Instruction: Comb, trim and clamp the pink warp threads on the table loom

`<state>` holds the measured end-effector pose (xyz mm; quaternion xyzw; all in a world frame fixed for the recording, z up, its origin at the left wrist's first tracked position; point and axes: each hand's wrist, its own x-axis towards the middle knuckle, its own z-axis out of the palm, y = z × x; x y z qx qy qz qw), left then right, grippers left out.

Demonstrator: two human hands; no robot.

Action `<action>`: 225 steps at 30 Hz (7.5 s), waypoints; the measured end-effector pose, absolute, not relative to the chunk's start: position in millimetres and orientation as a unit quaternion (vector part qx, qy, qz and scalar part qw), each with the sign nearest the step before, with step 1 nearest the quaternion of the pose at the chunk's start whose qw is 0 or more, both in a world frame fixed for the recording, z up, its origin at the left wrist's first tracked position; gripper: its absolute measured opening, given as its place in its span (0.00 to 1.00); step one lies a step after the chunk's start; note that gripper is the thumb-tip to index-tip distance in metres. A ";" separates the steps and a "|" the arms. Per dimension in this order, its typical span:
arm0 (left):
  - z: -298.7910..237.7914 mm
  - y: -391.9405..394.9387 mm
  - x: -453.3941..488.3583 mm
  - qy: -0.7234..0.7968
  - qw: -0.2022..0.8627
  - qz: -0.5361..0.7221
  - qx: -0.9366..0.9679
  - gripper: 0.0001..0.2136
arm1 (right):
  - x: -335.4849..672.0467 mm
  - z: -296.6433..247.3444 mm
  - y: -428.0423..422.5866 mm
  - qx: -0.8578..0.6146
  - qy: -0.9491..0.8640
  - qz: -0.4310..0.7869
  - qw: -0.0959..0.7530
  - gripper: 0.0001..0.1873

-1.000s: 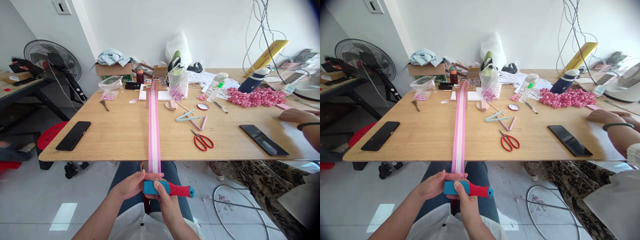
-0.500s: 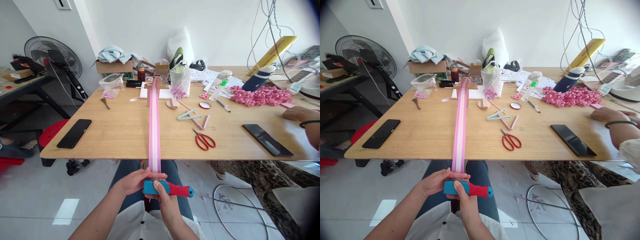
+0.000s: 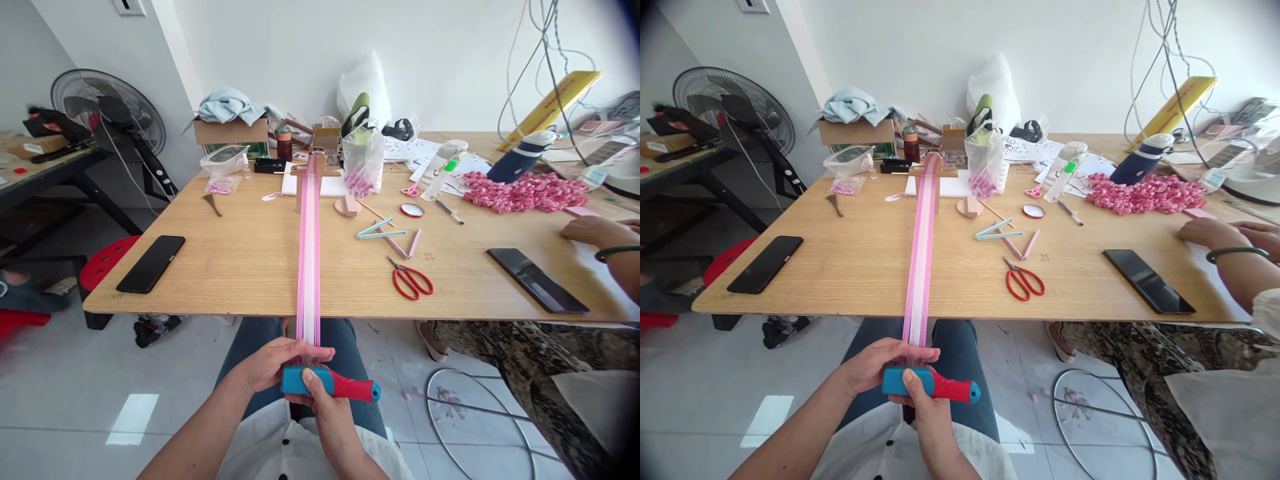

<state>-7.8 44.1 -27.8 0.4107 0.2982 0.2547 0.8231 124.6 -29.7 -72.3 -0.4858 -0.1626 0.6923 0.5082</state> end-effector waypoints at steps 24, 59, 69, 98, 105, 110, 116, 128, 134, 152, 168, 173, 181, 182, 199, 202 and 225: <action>-20.5 27.8 -2.5 0.278 0.834 0.326 0.347 0.19 | 153.9 -53.9 -34.6 -0.491 -0.278 0.709 0.423 0.23; 25.3 10.8 -41.7 0.174 0.801 0.453 0.351 0.18 | 347.8 -121.3 -64.9 -0.736 -0.066 0.410 0.535 0.24; 15.5 15.6 -28.2 0.258 0.798 0.362 0.408 0.19 | 332.8 -97.1 -72.8 -0.708 -0.082 0.360 0.602 0.26; -38.6 29.7 -1.8 0.314 0.801 0.330 0.388 0.20 | 230.6 -22.6 43.2 -0.564 -0.213 0.533 0.594 0.23; -42.0 34.5 2.2 0.312 0.815 0.335 0.355 0.20 | 222.6 -28.4 47.8 -0.563 -0.203 0.543 0.590 0.22; -38.4 35.2 3.4 0.293 0.838 0.336 0.314 0.21 | 222.6 -31.8 45.7 -0.557 -0.202 0.542 0.596 0.21; -41.8 35.2 5.6 0.294 0.846 0.334 0.295 0.21 | 224.7 -40.3 38.0 -0.567 -0.191 0.550 0.583 0.20; -49.2 41.7 5.5 0.252 0.883 0.306 0.251 0.28 | 221.5 -47.9 28.6 -0.564 -0.166 0.552 0.592 0.17; -45.8 41.7 5.5 0.237 0.895 0.297 0.234 0.28 | 219.1 -51.6 26.5 -0.564 -0.166 0.555 0.589 0.16; -42.9 30.4 1.0 0.304 0.828 0.316 0.350 0.23 | 214.0 -52.5 25.5 -0.562 -0.171 0.562 0.582 0.20; -48.9 32.6 7.8 0.315 0.829 0.306 0.345 0.27 | 230.4 -55.0 29.1 -0.537 -0.117 0.575 0.606 0.19; -54.0 35.4 4.3 0.342 0.828 0.299 0.328 0.28 | 233.0 -53.6 32.1 -0.538 -0.129 0.547 0.628 0.21; -63.6 35.8 4.6 0.358 0.823 0.306 0.318 0.30 | 230.3 -34.0 40.9 -0.532 -0.143 0.527 0.647 0.22; -63.8 35.3 4.9 0.358 0.823 0.310 0.316 0.30 | 229.7 -32.6 41.5 -0.533 -0.142 0.525 0.648 0.22; -71.8 37.7 4.9 0.367 0.809 0.329 0.320 0.28 | 233.5 -17.5 63.2 -0.533 -0.147 0.529 0.644 0.24; -65.4 37.9 2.9 0.372 0.793 0.324 0.357 0.27 | 234.0 -9.3 84.0 -0.523 -0.150 0.579 0.607 0.22; -74.5 33.6 1.2 0.379 0.736 0.316 0.464 0.22 | 215.6 14.6 171.4 -0.478 -0.114 0.738 0.464 0.12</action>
